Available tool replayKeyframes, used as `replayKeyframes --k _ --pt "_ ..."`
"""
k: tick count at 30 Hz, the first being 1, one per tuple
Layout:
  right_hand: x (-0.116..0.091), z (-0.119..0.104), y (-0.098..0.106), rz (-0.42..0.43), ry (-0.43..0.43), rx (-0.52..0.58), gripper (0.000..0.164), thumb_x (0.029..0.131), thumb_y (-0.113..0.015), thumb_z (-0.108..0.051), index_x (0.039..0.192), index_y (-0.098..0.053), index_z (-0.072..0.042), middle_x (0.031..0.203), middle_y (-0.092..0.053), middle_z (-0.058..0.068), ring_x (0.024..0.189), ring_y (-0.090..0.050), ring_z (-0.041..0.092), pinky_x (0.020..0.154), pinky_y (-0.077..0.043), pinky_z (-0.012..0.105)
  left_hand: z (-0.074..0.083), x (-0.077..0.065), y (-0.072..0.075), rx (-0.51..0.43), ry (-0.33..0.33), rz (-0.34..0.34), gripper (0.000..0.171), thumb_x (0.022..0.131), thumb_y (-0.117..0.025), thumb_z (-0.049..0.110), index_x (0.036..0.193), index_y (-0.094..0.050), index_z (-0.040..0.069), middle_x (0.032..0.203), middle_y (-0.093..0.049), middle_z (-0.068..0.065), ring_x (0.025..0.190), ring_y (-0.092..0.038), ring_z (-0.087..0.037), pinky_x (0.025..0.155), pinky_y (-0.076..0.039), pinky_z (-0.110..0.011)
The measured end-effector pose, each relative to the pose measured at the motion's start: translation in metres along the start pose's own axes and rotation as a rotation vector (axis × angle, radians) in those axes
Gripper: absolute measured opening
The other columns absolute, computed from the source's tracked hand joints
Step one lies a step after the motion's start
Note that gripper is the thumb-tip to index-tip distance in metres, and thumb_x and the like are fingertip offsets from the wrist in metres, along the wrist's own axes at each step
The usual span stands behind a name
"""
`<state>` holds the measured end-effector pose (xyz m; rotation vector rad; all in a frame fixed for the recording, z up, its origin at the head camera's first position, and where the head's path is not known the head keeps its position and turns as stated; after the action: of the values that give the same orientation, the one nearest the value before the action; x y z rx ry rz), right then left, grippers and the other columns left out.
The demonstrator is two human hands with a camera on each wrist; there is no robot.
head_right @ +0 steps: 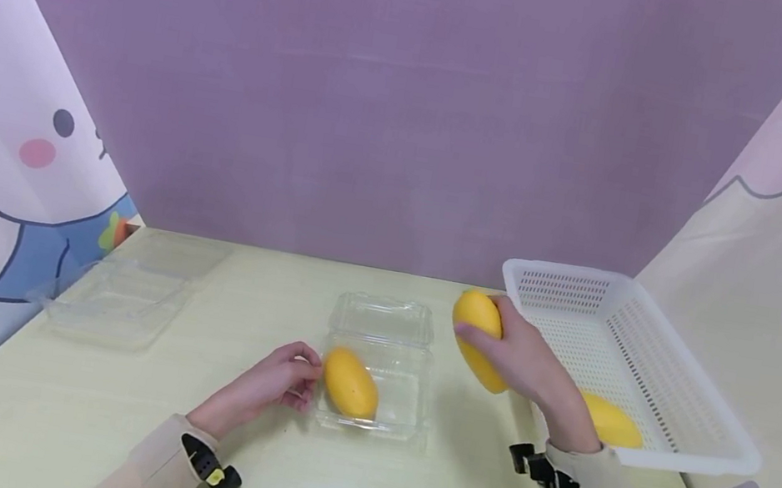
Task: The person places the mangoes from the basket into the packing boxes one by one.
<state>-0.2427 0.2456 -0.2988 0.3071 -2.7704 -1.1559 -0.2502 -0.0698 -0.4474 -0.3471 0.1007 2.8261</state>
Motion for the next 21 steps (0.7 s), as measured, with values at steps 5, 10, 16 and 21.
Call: replayKeyframes --k 5,10,16,21 --pt "0.001 0.002 -0.016 -0.014 -0.008 0.076 0.056 0.1 -0.062 -0.041 0.139 -0.042 -0.006 0.094 -0.057 0.012 0.075 -0.057 0.025 0.07 -0.049 0.038 -0.001 0.0 0.0 -0.008 0.0 0.0 0.016 0.099 -0.056 0.009 0.111 -0.049 0.0 0.078 -0.056 -0.009 0.062 -0.059 -0.019 0.061 -0.056 -0.029" --pt "0.006 0.002 -0.03 -0.03 -0.021 0.096 0.057 0.099 -0.062 -0.042 0.138 -0.042 -0.005 0.093 -0.058 0.012 0.076 -0.058 0.024 0.07 -0.05 0.037 0.0 0.0 0.0 -0.005 -0.002 -0.003 0.017 0.099 -0.055 0.009 0.112 -0.049 0.0 0.078 -0.057 -0.009 0.063 -0.059 -0.019 0.061 -0.056 -0.029" --pt "0.013 -0.002 -0.042 -0.036 0.008 0.128 0.057 0.099 -0.063 -0.039 0.139 -0.044 -0.003 0.093 -0.059 0.012 0.075 -0.058 0.024 0.071 -0.05 0.037 0.0 0.001 0.0 -0.01 -0.002 -0.004 0.016 0.099 -0.055 0.009 0.111 -0.048 0.0 0.078 -0.057 -0.009 0.062 -0.059 -0.019 0.061 -0.056 -0.029" --pt "0.014 -0.004 -0.052 -0.046 0.002 0.175 0.054 0.099 -0.064 -0.037 0.138 -0.044 -0.004 0.092 -0.059 0.011 0.075 -0.058 0.024 0.07 -0.05 0.037 0.0 0.001 -0.001 -0.013 -0.002 -0.004 0.016 0.099 -0.055 0.008 0.111 -0.049 0.0 0.076 -0.056 -0.008 0.061 -0.059 -0.019 0.06 -0.056 -0.029"
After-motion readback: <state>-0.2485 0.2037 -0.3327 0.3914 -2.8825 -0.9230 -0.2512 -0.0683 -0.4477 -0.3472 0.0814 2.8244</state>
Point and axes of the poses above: each hand's wrist, its own x-axis towards the middle knuckle, its own y-axis out of the back of the hand, z = x × y, the point moved 4 cm from there along x, towards the middle knuckle
